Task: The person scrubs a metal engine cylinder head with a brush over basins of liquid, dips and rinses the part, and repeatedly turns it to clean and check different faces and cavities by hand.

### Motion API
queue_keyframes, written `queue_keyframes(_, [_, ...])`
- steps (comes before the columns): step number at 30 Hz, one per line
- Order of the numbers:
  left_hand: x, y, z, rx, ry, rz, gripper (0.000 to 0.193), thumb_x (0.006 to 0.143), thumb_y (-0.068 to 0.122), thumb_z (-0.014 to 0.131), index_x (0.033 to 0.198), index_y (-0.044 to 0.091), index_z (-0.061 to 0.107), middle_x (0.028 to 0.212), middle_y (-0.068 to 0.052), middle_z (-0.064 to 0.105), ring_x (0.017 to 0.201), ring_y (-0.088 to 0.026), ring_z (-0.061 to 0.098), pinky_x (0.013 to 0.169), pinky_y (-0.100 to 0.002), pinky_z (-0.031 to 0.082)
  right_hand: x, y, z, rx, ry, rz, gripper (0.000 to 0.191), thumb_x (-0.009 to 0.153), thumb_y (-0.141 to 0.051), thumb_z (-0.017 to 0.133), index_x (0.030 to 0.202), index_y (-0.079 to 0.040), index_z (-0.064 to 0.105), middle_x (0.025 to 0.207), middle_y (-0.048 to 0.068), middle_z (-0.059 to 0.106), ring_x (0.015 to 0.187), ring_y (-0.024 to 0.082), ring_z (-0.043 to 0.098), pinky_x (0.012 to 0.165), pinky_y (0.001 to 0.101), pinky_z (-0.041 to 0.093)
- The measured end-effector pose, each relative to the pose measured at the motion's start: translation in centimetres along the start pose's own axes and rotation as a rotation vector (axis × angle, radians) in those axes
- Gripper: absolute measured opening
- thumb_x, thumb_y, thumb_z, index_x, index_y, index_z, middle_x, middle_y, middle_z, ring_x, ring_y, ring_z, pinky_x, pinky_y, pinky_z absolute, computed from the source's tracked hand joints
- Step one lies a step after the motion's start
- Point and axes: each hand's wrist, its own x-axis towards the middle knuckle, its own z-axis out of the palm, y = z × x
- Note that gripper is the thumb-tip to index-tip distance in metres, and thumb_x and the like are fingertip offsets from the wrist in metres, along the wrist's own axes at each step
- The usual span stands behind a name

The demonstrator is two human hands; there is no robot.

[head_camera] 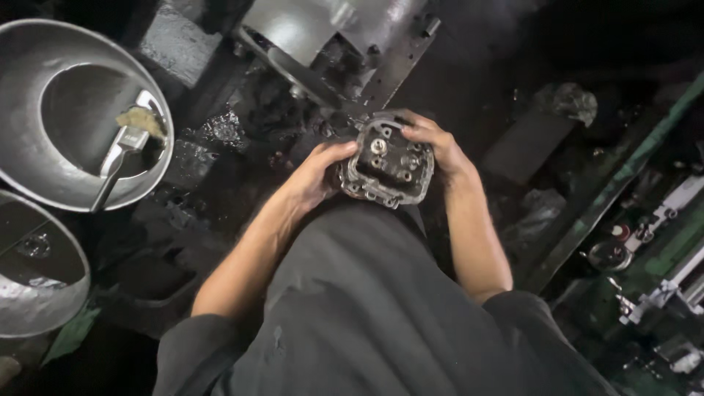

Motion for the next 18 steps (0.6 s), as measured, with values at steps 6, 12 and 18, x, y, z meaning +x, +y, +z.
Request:
queue_keyframes(6, [-4.2,-1.9,-2.2,0.306,0.039,0.416,0.07,0.089,0.016,0.082,0.147,-0.002,0.048,0.133,-0.007,0.065,0.121,-0.015,0.062,0.109,-0.034,0.051,3.8,1.2,3.7,0.044,0.178,0.192,0.057,0.09,-0.025,0.062,0.14,0.003,0.055,0.125,0.016,0.069,0.112,0.026,0.07,0.1,0.0393,0.056])
queue_keyframes(12, [-5.3,-2.5,-2.7,0.237,0.258,0.59,0.059,0.094,0.019,0.08,0.142,-0.003,0.054,0.129,-0.006,0.068,0.117,-0.015,0.064,0.106,-0.034,0.053,5.1,2.2,7.3,0.131,0.157,0.181,0.05,0.091,-0.026,0.061,0.134,-0.001,0.055,0.122,0.015,0.069,0.106,0.026,0.071,0.094,0.0422,0.057])
queue_keyframes(18, [-5.7,-1.6,-1.4,0.133,0.266,0.514,0.05,0.095,0.022,0.076,0.136,-0.002,0.059,0.123,-0.008,0.07,0.11,-0.017,0.067,0.096,-0.035,0.056,3.8,1.8,7.5,0.081,0.159,0.149,0.046,0.094,-0.028,0.062,0.131,0.0,0.06,0.118,0.015,0.07,0.103,0.026,0.069,0.092,0.0401,0.056])
